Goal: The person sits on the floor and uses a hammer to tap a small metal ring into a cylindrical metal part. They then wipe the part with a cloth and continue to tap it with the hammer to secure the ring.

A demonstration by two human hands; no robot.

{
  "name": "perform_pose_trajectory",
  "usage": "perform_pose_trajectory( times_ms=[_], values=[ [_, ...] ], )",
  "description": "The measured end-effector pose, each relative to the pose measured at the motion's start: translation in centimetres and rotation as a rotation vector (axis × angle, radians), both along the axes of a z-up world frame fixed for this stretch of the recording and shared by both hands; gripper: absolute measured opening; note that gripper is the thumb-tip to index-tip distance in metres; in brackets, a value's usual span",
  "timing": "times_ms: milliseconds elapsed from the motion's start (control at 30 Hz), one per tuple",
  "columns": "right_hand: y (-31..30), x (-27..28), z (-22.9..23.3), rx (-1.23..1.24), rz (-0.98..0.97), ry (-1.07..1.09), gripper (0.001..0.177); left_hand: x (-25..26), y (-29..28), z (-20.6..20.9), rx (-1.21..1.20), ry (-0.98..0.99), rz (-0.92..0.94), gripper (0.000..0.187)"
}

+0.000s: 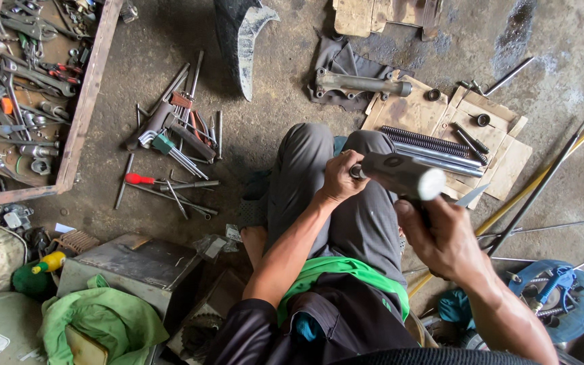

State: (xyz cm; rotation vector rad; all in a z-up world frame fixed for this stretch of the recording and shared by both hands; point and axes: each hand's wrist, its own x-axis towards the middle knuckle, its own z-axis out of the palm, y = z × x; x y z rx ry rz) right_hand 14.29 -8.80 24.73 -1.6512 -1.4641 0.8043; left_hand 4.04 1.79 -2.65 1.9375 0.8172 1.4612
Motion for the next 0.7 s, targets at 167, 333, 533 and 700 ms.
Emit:
perform_pose_trajectory(
  times_ms=[167, 333, 533, 700],
  values=[
    [1.8, 0.0, -1.3, -0.123, 0.122, -0.054, 0.014, -0.1, 0.3, 0.6, 0.023, 0.025, 0.032, 0.010],
    [0.0, 1.9, -0.7, 0.002, 0.078, -0.074, 0.016, 0.2, 0.4, 0.1, 0.027, 0.003, 0.011, 0.016],
    [0.4, 0.5, -2.7, 0.019, 0.062, -0.087, 0.019, -0.4, 0.4, 0.3, 0.026, 0.003, 0.014, 0.018],
    [0.8, 1.2, -1.8, -0.225, 0.029, -0.082, 0.017, -0.5, 0.6, -0.5, 0.017, -0.011, 0.003, 0.025]
  ],
)
